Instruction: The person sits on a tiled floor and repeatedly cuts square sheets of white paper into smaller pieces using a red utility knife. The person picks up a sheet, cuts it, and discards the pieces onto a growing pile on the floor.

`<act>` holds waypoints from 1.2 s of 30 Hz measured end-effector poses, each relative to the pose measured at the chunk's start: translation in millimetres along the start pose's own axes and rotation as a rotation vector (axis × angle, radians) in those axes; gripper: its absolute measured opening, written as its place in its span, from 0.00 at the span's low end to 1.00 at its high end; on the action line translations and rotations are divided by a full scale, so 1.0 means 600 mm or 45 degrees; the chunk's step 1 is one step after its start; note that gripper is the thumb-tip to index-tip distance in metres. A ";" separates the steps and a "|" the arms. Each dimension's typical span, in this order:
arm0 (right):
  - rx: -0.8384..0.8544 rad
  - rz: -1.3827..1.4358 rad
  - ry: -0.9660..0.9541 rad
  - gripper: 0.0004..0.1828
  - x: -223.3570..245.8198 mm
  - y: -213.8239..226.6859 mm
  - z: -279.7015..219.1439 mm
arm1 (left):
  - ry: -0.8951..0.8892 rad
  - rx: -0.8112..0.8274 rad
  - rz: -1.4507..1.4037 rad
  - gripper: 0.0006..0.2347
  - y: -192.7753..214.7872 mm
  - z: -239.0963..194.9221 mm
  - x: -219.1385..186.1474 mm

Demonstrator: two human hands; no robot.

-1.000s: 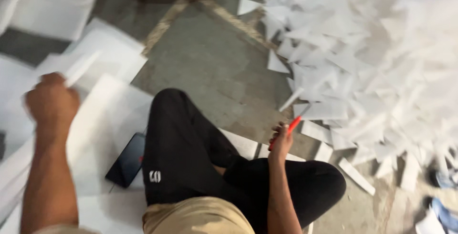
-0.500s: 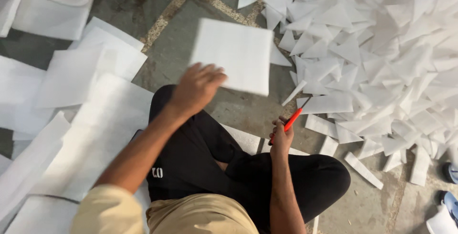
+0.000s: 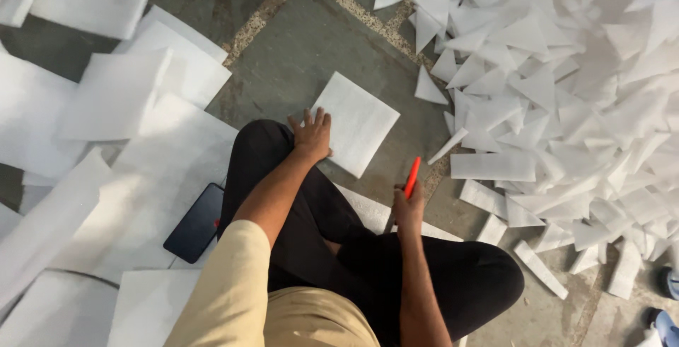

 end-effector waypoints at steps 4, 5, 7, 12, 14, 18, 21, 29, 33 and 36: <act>0.035 -0.175 0.276 0.32 0.032 -0.051 -0.027 | -0.102 0.006 0.147 0.50 0.003 0.033 -0.009; 0.052 -0.300 0.267 0.34 0.040 -0.069 -0.026 | -0.103 0.034 0.127 0.51 0.000 0.044 -0.011; 0.053 -0.522 0.346 0.35 0.070 -0.103 -0.024 | -0.096 0.078 0.118 0.53 -0.009 0.064 -0.015; 0.120 -0.885 0.458 0.37 0.149 -0.198 0.023 | -0.073 0.019 0.160 0.43 -0.011 0.083 -0.015; 0.085 -0.877 0.640 0.37 0.197 -0.230 0.052 | -0.071 0.100 0.144 0.43 -0.016 0.082 -0.010; 0.027 -0.957 0.731 0.35 0.246 -0.276 0.124 | -0.041 0.071 0.126 0.34 -0.008 0.082 -0.008; 0.045 -0.981 0.653 0.34 0.254 -0.296 0.168 | -0.049 0.088 0.140 0.34 -0.012 0.090 -0.009; 0.105 -0.929 0.607 0.31 0.295 -0.319 0.200 | -0.087 0.019 0.112 0.31 -0.039 0.112 0.000; 0.197 -0.985 0.304 0.30 0.281 -0.309 0.205 | -0.113 -0.045 0.141 0.31 -0.051 0.114 -0.004; 0.218 -1.023 0.362 0.30 0.254 -0.288 0.169 | -0.058 -0.081 0.099 0.30 -0.051 0.114 0.000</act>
Point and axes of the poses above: each hand's wrist, its own z-axis towards the middle knuckle, its own y-axis out of the back of the hand, x = y × z, the point moved 8 cm from there along z, towards the middle knuckle, and after that the axes turned 8 degrees about -y, right-handed, at the moved point
